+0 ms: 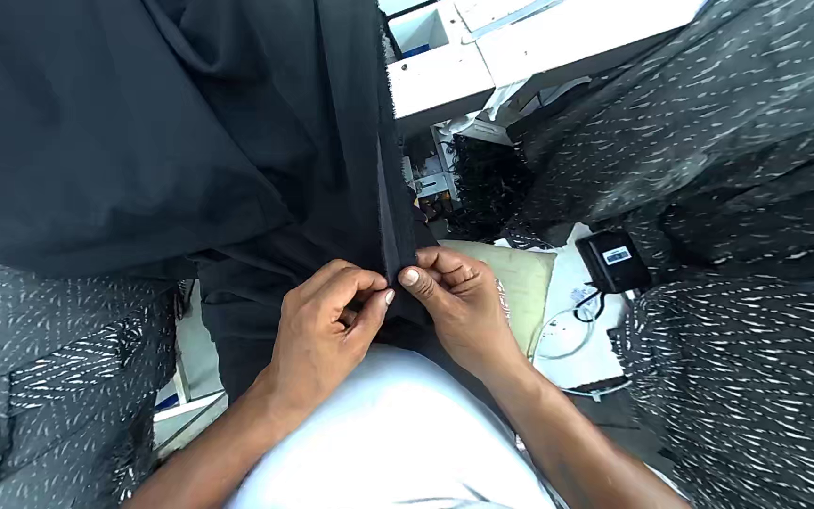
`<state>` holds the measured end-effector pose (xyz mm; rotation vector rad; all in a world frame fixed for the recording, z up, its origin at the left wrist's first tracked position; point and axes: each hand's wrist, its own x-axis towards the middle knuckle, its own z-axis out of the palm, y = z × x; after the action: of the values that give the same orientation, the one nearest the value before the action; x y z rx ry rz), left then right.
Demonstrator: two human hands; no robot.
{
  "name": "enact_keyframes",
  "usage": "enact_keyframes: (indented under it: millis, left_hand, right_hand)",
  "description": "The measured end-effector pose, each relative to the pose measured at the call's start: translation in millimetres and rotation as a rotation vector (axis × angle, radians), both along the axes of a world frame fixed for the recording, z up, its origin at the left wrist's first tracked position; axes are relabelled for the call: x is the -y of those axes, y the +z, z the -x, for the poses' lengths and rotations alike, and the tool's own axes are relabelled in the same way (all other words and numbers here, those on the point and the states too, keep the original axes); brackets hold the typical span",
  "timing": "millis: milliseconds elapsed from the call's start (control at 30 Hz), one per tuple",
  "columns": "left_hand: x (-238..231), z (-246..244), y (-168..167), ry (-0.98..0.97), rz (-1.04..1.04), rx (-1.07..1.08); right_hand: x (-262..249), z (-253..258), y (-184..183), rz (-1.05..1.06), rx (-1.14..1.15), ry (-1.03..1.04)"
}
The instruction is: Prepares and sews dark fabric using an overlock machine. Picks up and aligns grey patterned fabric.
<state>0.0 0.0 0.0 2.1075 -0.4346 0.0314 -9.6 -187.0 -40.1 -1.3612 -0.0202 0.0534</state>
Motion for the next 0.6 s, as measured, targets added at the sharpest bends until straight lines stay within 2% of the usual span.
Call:
enact_keyframes:
  millis: [133,333,600]
  left_hand:
    - [-2.6,11.7,16.9,0.023,-0.115,0.134]
    - [7.3,14.0,19.7,-0.021,-0.281,0.104]
    - [10.5,13.4,17.1,-0.043,-0.275,0.065]
  right_hand:
    - [3.9,6.0,9.1,0.084,0.018,-0.031]
    - [-0.6,10.9,17.7,0.161,0.082,-0.018]
    - [1.6,9.9,15.4,0.18,0.096,0.015]
